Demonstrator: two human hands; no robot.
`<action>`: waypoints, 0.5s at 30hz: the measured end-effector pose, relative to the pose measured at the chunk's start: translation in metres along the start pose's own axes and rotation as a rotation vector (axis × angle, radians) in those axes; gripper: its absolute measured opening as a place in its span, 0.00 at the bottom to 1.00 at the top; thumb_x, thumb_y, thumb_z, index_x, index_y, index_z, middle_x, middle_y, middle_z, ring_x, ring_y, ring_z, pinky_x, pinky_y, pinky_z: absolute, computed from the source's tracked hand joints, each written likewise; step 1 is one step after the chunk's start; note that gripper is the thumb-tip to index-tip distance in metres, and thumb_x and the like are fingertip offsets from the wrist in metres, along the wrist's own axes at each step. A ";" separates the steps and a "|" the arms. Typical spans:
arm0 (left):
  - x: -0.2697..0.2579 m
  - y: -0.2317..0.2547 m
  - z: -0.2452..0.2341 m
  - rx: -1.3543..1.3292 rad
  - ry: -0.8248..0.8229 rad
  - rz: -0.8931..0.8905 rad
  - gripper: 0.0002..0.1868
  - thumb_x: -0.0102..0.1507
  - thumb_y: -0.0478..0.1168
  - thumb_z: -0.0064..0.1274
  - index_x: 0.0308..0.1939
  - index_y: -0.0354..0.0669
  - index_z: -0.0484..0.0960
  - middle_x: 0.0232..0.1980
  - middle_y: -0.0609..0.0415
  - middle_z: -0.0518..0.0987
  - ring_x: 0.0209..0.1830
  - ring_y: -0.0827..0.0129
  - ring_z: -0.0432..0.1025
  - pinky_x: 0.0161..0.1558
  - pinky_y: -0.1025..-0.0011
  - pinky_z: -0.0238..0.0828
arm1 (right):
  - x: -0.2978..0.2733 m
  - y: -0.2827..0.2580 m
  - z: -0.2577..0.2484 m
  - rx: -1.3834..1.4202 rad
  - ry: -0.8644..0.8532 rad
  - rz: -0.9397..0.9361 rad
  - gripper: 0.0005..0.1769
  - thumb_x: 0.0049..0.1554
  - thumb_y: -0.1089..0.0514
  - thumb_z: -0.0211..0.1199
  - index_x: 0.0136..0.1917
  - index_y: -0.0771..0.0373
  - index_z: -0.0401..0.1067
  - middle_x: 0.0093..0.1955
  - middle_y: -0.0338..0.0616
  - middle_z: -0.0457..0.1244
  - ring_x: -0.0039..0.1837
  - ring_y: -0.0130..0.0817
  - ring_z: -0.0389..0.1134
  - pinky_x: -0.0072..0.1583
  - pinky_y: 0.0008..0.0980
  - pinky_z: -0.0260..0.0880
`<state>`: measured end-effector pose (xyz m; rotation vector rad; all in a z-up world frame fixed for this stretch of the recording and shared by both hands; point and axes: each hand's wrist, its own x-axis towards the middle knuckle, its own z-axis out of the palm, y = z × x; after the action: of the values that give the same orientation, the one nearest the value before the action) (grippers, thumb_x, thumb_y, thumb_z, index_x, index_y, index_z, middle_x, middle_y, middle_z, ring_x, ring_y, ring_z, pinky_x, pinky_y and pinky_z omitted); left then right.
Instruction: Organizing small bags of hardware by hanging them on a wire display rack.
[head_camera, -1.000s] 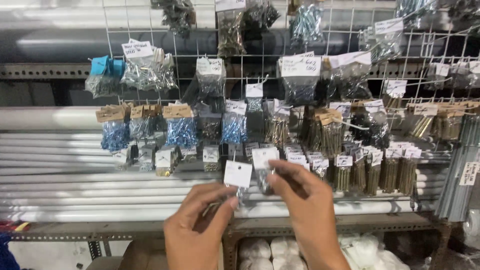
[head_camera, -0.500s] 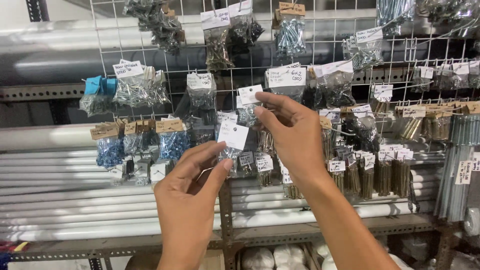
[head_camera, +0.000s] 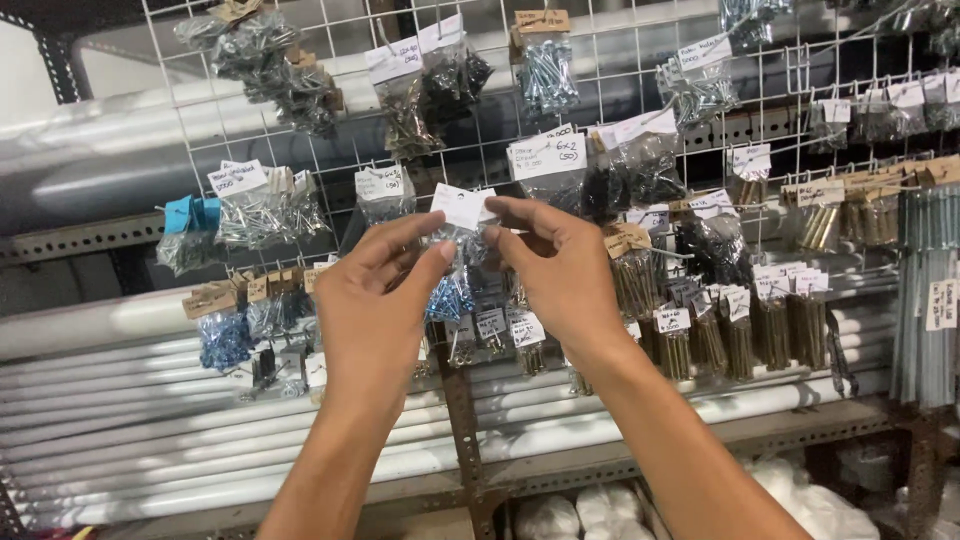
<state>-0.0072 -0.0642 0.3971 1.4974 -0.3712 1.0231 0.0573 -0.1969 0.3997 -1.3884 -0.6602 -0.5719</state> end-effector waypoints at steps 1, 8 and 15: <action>0.003 0.000 0.002 0.006 -0.004 0.001 0.15 0.60 0.30 0.59 0.51 0.36 0.87 0.55 0.57 0.83 0.49 0.72 0.80 0.55 0.78 0.80 | 0.002 0.006 0.000 0.006 0.004 0.001 0.21 0.57 0.65 0.64 0.63 0.60 0.79 0.44 0.38 0.73 0.42 0.20 0.70 0.41 0.20 0.66; 0.015 -0.028 0.012 -0.044 0.014 0.148 0.15 0.60 0.31 0.64 0.51 0.35 0.87 0.53 0.43 0.83 0.47 0.67 0.79 0.51 0.62 0.81 | 0.001 0.028 0.001 0.105 0.017 -0.114 0.18 0.60 0.61 0.62 0.64 0.60 0.77 0.57 0.54 0.72 0.56 0.40 0.74 0.58 0.45 0.75; 0.018 -0.035 0.011 0.005 0.002 0.126 0.16 0.63 0.34 0.62 0.55 0.36 0.85 0.56 0.42 0.81 0.50 0.66 0.78 0.52 0.53 0.76 | -0.006 0.024 0.002 0.029 -0.001 -0.172 0.21 0.63 0.60 0.58 0.69 0.63 0.71 0.64 0.62 0.68 0.68 0.61 0.68 0.65 0.60 0.68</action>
<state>0.0332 -0.0609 0.3898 1.4927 -0.4667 1.1253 0.0698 -0.1927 0.3789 -1.3121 -0.7912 -0.6955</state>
